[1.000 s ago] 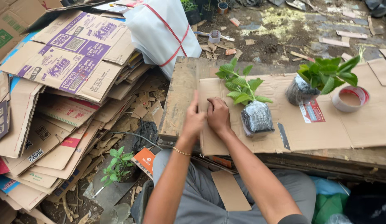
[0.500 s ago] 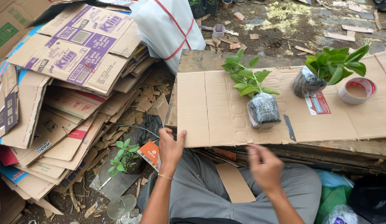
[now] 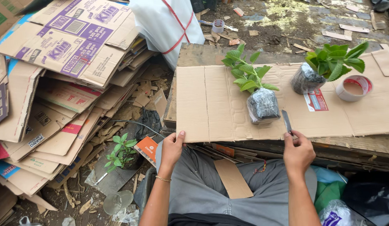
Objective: The person cuts a piece of cardboard with a utility knife, then places two potted plants inside the cut cardboard to create a makeshift box. The person folds the cardboard around the plants to secure them.
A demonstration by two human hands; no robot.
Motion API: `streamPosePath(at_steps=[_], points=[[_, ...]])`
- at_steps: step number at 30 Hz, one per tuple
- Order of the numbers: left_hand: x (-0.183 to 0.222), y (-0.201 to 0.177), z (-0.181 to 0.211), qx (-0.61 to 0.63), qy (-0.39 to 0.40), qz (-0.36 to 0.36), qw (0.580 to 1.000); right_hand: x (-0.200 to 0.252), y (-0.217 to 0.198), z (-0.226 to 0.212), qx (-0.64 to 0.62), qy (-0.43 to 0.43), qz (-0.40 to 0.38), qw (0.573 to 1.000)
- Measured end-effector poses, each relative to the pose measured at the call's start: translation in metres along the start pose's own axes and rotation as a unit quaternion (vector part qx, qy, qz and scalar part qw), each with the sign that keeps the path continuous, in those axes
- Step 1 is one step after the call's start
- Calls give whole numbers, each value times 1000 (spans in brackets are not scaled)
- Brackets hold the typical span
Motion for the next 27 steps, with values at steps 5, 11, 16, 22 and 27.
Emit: streamPosePath(at_steps=[5,11,16,22,27], points=[[2,-10,43,-105,106,81,985,-7,1,0,-79,101,-21,991],[-23,-10,91,-249,108,62,960,-12,2,15,-105,152,-31,982],[-72,4,111,-359,136,48,922,-26,6,23,43,-39,23,998],[-140,19,118,-376,219,58,898,-50,9,29,87,12,-75,993],[-153,28,106,-336,143,74,928,-58,17,55,90,85,-150,981]])
Point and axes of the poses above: each hand's wrist, its own x-axis away from the middle knuckle, its own y-axis out of the palm, z = x × y, the point moved 2 cm from there along -x, towards the middle knuckle, and after that the axes turned 3 degrees about y, right-handed, at the moved point
